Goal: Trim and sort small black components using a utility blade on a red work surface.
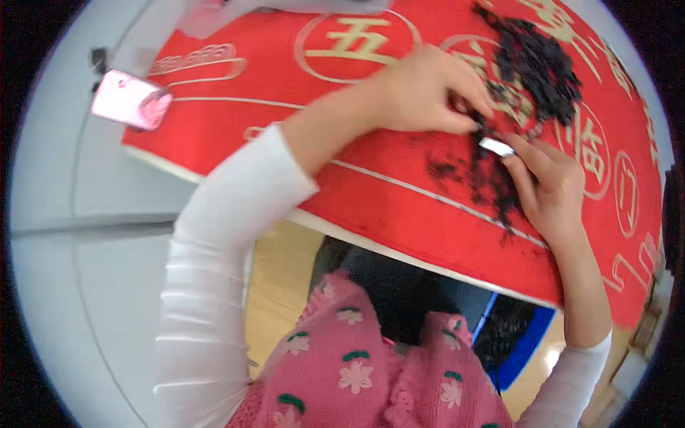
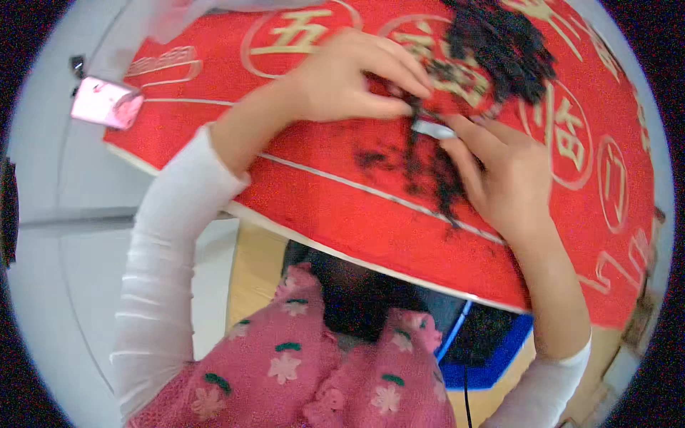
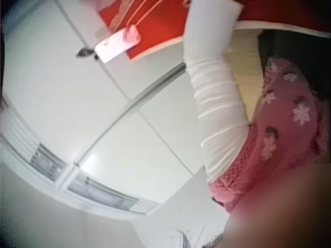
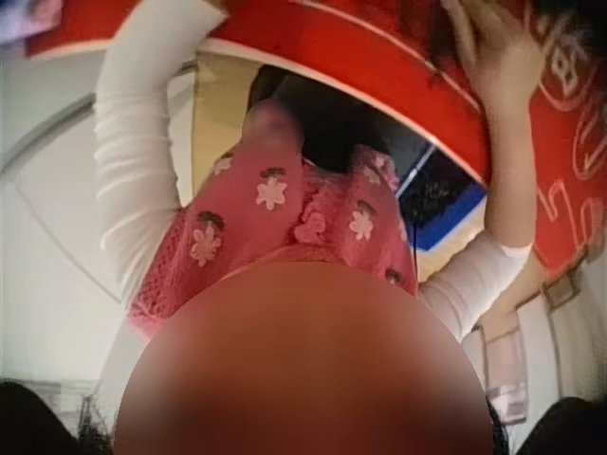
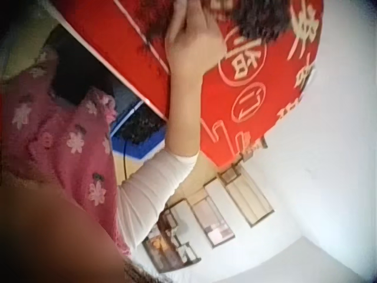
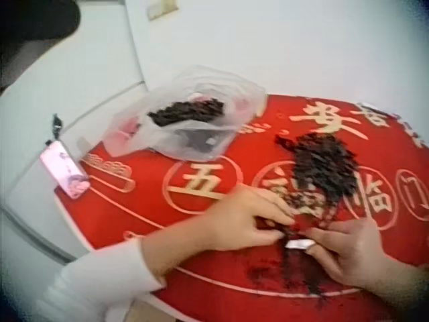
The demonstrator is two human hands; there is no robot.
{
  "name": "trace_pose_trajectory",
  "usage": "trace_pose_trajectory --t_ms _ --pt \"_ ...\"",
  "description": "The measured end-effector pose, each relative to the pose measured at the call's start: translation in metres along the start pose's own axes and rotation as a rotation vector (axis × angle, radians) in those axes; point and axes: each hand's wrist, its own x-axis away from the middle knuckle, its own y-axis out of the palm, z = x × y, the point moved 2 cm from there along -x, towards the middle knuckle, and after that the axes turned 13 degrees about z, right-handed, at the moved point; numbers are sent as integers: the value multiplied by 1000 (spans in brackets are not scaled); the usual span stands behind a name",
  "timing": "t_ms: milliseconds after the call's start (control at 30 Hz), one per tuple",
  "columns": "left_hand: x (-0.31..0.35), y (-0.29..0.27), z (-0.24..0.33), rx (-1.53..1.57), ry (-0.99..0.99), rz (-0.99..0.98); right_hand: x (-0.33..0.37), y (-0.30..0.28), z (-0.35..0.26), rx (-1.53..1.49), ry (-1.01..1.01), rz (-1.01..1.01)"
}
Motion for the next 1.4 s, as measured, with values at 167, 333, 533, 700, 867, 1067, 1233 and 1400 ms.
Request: trace_pose_trajectory --t_ms 167,333,533,700,867,1067,1233,1400 --pt "1 0 10 83 29 37 2 -5 -5 52 112 13" --pt "2 2 15 162 -51 31 5 -12 -11 126 128 -40" --pt "2 0 13 170 -41 46 -1 -11 -14 97 140 -46" --pt "2 1 13 173 -66 40 1 -9 -11 85 157 -42" --pt "-1 -1 14 119 -34 15 2 -12 -9 73 160 -81" --pt "0 -2 10 101 -29 5 1 -9 -3 96 77 -59" --pt "1 -5 16 176 -60 24 0 -12 -7 104 49 -49" --pt "0 -2 17 133 0 37 3 -13 -6 88 69 -67"
